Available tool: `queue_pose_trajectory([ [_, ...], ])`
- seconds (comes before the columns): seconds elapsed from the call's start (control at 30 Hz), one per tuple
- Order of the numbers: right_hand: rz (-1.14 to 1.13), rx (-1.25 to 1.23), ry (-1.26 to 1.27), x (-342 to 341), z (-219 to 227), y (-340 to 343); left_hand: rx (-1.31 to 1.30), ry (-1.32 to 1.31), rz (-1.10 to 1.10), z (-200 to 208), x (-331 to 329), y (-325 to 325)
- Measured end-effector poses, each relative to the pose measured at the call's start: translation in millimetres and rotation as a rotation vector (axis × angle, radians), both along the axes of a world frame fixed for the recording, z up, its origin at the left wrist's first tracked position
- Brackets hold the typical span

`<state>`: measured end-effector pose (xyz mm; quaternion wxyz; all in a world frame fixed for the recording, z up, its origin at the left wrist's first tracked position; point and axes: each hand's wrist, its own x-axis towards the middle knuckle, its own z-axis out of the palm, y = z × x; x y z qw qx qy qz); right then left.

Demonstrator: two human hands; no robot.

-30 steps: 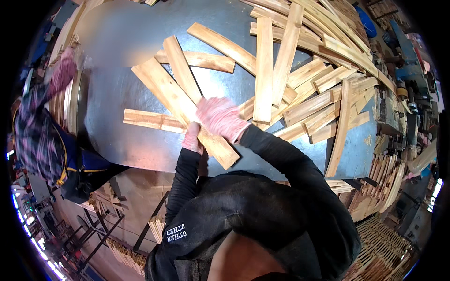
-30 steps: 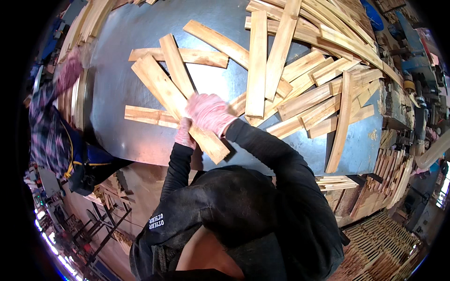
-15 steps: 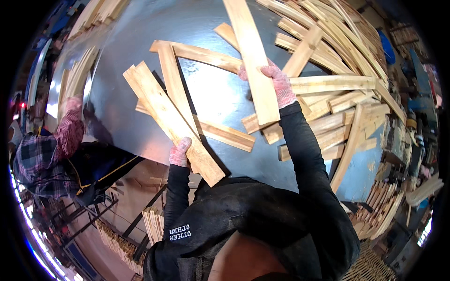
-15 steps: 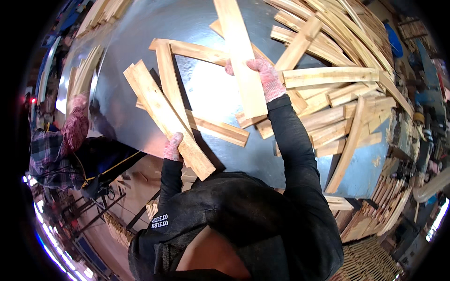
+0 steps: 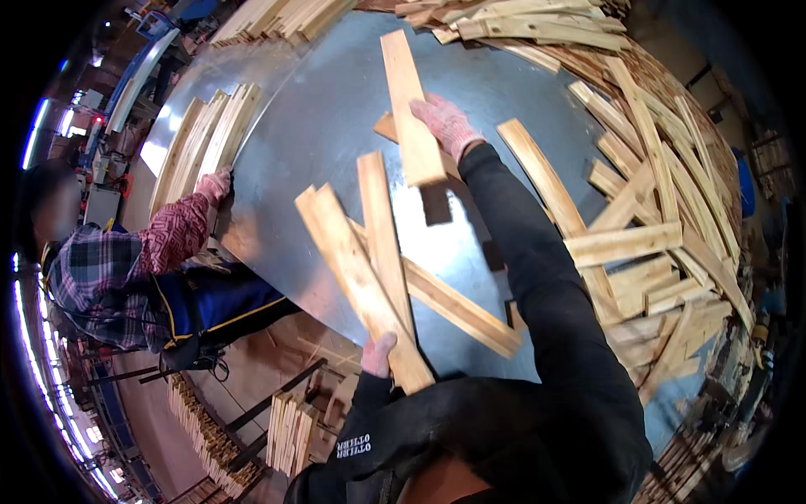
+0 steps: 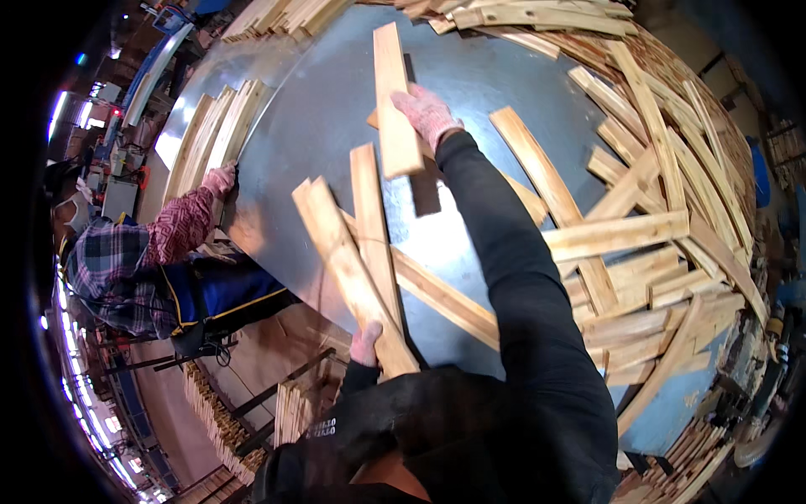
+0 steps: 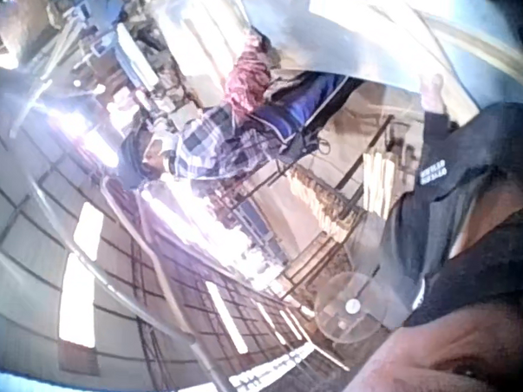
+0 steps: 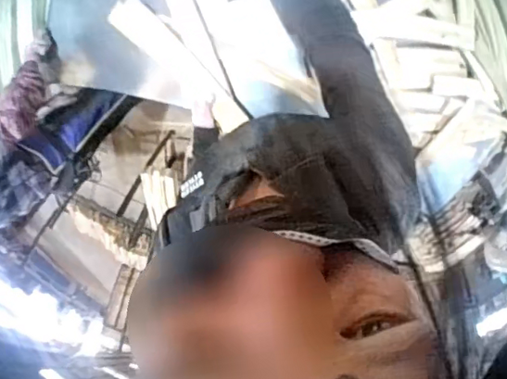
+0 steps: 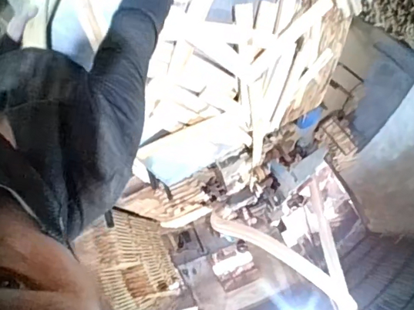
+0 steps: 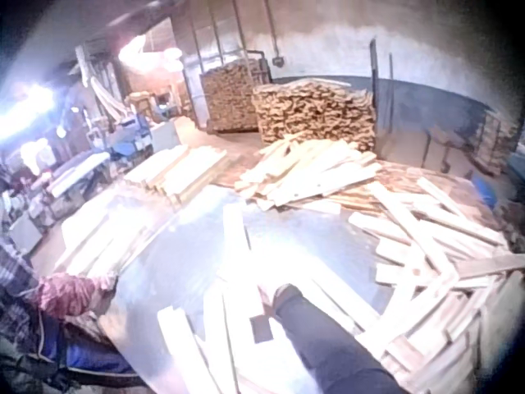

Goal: The person sorts wooden planks on a metal table, picking them up from a pile and arranging them into neat stacks. They handle the planks by hand, aligning them and occasionally moving stacks to different positions on the table.

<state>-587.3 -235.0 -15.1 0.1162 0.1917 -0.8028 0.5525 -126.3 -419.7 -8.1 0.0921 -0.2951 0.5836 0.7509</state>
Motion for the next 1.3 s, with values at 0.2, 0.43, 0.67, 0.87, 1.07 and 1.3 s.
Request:
queue_pose_trajectory([
  [0.2, 0.052, 0.192, -0.236, 4, 5, -32, -0.116, -0.102, 0.31, -17, 15, -42],
  [0.43, -0.15, 0.992, -0.35, 162, -17, 72, -0.182, 0.039, 0.367, -28, -27, -30],
  [0.67, -0.165, 0.789, -0.144, 247, 2, 118, -0.041, -0.019, 0.284, -22, -49, -12],
  [0.87, -0.384, 0.103, -0.04, 243, 51, 141, -0.755, -0.011, -0.028, -24, -50, -26],
  [1.07, -0.356, 0.334, -0.504, 319, 66, -13, -0.302, 0.067, -0.226, 5, -88, 22],
  [1.3, -0.239, 0.71, -0.234, 357, 65, 80, -0.267, -0.005, -0.338, -69, -77, 3],
])
